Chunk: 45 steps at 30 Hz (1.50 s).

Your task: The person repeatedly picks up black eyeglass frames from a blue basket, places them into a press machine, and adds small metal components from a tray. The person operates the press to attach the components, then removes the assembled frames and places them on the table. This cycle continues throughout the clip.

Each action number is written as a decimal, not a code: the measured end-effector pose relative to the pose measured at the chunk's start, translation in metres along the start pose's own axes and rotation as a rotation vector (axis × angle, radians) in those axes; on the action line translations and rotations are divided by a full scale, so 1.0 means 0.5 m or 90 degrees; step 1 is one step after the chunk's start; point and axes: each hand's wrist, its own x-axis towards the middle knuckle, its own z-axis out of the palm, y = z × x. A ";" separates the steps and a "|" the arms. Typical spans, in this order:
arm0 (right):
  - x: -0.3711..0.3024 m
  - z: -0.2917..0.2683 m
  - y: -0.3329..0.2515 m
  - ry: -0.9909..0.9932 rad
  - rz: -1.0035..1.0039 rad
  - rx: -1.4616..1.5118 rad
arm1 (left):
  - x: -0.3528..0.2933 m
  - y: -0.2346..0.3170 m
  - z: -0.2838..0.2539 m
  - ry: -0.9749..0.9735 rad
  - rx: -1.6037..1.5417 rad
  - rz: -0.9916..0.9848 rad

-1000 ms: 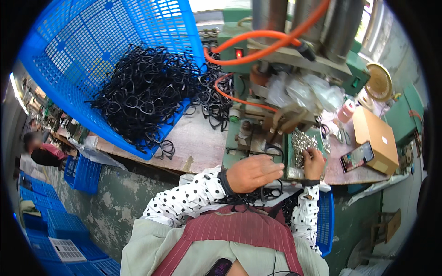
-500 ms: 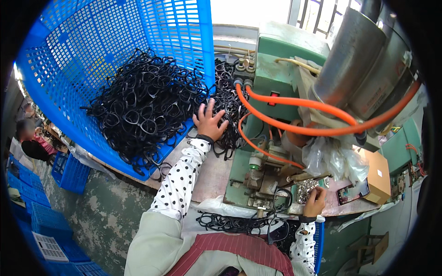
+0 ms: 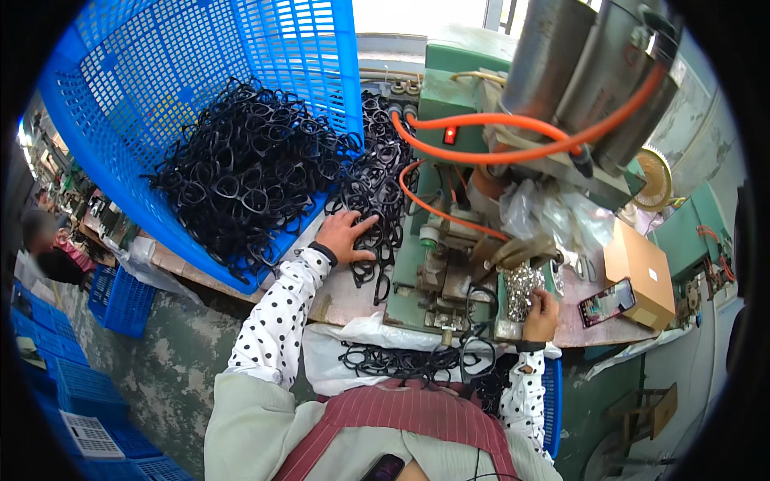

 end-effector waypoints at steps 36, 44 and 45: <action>0.009 -0.008 -0.343 -0.196 0.154 0.563 | -0.042 0.459 -0.219 0.431 -0.305 0.356; 0.064 -0.016 -0.042 -0.030 0.072 -0.107 | -0.034 0.481 -0.127 0.242 -0.337 0.466; 0.060 -0.022 -0.029 -0.058 0.047 -0.133 | -0.033 0.480 -0.128 0.241 -0.336 0.469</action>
